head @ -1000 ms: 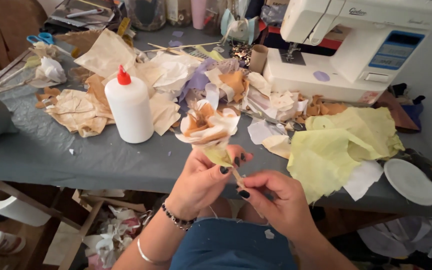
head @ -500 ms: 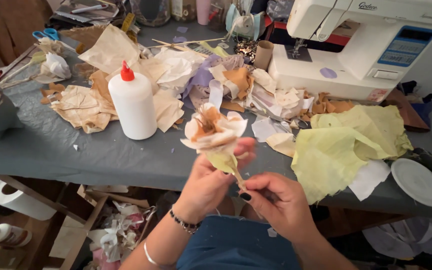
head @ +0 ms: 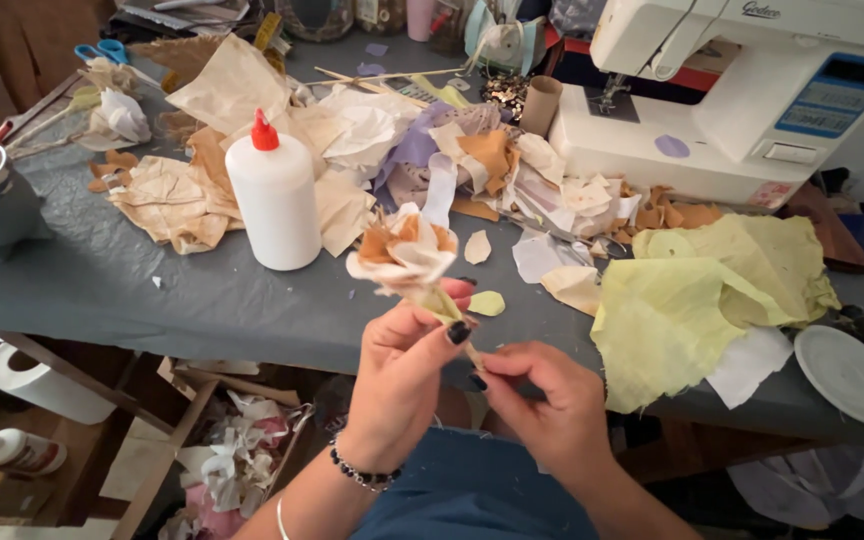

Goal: The person is adding fabric leaves and petals to a stem using a hot glue gun and scissors to create a decorative flower.

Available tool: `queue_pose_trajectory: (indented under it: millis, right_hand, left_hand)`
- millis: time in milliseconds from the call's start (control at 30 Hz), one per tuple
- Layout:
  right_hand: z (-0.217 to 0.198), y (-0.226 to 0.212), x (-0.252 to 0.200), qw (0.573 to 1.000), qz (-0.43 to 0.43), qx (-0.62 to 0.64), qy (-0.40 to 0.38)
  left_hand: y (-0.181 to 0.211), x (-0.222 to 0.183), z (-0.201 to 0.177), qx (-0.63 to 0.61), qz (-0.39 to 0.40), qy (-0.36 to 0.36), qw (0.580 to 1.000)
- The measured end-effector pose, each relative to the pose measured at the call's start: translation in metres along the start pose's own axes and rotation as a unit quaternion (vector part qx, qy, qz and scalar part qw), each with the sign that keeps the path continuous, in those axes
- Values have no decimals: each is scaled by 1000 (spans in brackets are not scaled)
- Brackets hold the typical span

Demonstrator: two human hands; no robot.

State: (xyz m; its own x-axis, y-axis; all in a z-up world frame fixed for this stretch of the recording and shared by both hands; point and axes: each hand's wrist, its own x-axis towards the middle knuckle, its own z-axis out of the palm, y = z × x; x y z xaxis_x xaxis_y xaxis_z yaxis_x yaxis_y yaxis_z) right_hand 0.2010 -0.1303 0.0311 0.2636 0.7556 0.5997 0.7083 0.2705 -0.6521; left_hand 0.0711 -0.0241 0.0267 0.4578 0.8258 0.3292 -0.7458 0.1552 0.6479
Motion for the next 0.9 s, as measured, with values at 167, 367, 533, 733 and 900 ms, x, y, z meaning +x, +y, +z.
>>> queue_pose_trajectory:
  millis: [167, 367, 533, 733, 900]
  right_hand:
    - [4, 2, 2, 1000, -5, -3, 13]
    - [4, 6, 3, 1000, -13, 2, 18]
    - [8, 5, 5, 1000, -19, -1, 20]
    - [10, 13, 5, 1000, -19, -12, 12]
    - [11, 16, 5, 999, 12, 23, -31]
  left_hand:
    - [-7, 0, -1, -23, 10, -16, 1000]
    - [15, 2, -3, 123, 90, -19, 988]
    - [23, -1, -4, 112, 81, 84, 987]
    - [26, -2, 2, 94, 11, 139, 986]
    - [26, 1, -2, -10, -106, 184, 977]
